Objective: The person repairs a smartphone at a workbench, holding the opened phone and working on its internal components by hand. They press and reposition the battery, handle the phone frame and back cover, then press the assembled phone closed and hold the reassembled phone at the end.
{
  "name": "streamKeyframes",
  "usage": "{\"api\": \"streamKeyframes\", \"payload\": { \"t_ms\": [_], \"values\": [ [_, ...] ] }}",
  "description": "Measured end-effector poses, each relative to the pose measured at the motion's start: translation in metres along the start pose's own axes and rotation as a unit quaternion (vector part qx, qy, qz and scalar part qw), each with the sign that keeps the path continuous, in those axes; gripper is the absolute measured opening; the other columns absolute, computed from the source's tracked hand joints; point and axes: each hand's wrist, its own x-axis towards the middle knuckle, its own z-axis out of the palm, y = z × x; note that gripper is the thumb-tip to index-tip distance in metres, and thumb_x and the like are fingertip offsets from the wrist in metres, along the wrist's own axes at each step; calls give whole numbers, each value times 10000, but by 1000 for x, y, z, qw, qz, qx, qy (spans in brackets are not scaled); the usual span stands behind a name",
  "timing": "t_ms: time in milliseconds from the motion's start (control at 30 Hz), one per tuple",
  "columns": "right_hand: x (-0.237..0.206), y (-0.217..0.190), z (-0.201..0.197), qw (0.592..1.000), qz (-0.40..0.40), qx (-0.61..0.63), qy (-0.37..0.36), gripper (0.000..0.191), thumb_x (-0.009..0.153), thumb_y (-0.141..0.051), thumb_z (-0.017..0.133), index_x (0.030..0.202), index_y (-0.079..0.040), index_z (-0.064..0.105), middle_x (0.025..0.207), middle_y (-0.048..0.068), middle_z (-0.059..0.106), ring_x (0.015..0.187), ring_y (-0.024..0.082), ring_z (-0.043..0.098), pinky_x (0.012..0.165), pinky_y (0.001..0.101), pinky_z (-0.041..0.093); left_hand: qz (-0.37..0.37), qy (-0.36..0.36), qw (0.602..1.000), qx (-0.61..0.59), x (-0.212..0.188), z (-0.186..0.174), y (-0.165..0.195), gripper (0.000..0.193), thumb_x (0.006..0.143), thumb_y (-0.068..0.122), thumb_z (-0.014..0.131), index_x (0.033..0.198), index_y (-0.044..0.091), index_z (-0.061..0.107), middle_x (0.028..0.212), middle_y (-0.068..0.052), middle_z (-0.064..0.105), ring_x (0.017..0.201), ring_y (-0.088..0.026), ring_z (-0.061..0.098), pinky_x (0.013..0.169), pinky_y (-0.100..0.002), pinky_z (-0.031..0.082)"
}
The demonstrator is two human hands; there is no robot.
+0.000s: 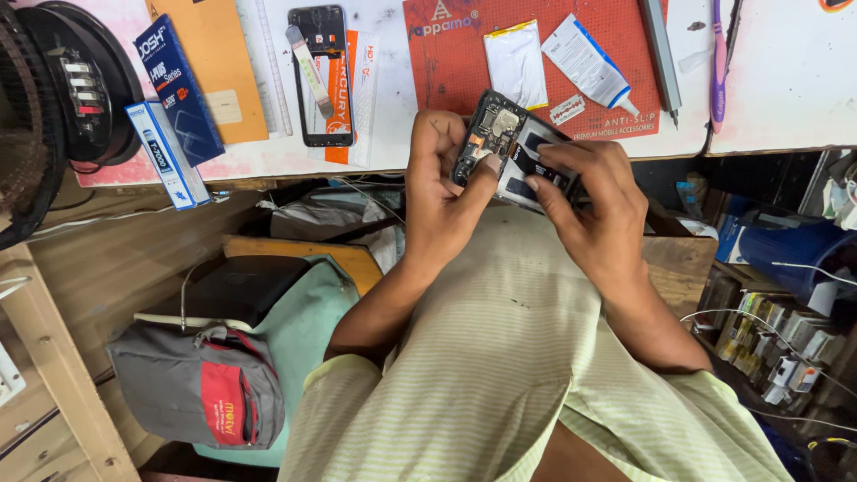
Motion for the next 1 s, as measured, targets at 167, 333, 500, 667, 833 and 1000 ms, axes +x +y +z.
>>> {"api": "streamKeyframes", "payload": {
  "t_ms": [167,333,500,667,833,1000],
  "values": [
    [9,-4,-4,999,-29,17,32,339,946,-5,860,1225,5,666,1249,157,608,1176,289,611,1005,370,506,-9,-3,999,52,0,1,0,302,986,-93,643,1155,45,435,938,9,501,768,-5,452,656,-186,386],
    [20,0,-7,991,-4,122,47,339,887,18,798,1175,54,622,1327,181,545,1255,316,567,1113,414,476,-22,-44,999,2,-1,3,13,468,995,-97,632,1382,49,413,1137,-50,661,901,1,601,689,-171,455],
    [14,11,-6,991,-31,130,-15,216,981,31,837,1170,-29,751,1435,136,475,1358,271,546,1091,359,549,-25,-69,996,55,-3,3,32,465,1033,-81,588,1474,38,502,1341,-32,656,932,11,596,717,-175,516],
    [11,19,-6,994,-31,106,-20,223,967,28,871,1146,-30,750,1425,127,497,1327,245,570,1076,353,561,-20,-72,993,93,-3,6,35,312,1065,-31,605,1358,65,651,1143,27,733,678,63,488,561,-173,383],
    [4,14,-14,997,-40,59,-19,207,932,32,859,1097,-9,741,1329,122,519,1267,231,555,1031,343,498,-21,-60,992,111,-2,4,29,315,1060,-27,619,1353,82,659,940,46,705,584,65,405,513,-197,297],
    [-3,15,-16,984,21,169,-59,150,990,58,750,1078,9,638,1272,130,642,1134,195,652,996,307,549,-28,-47,994,91,0,3,23,334,1080,-38,618,1390,80,660,874,64,696,583,71,413,481,-178,306]
  ]
}}
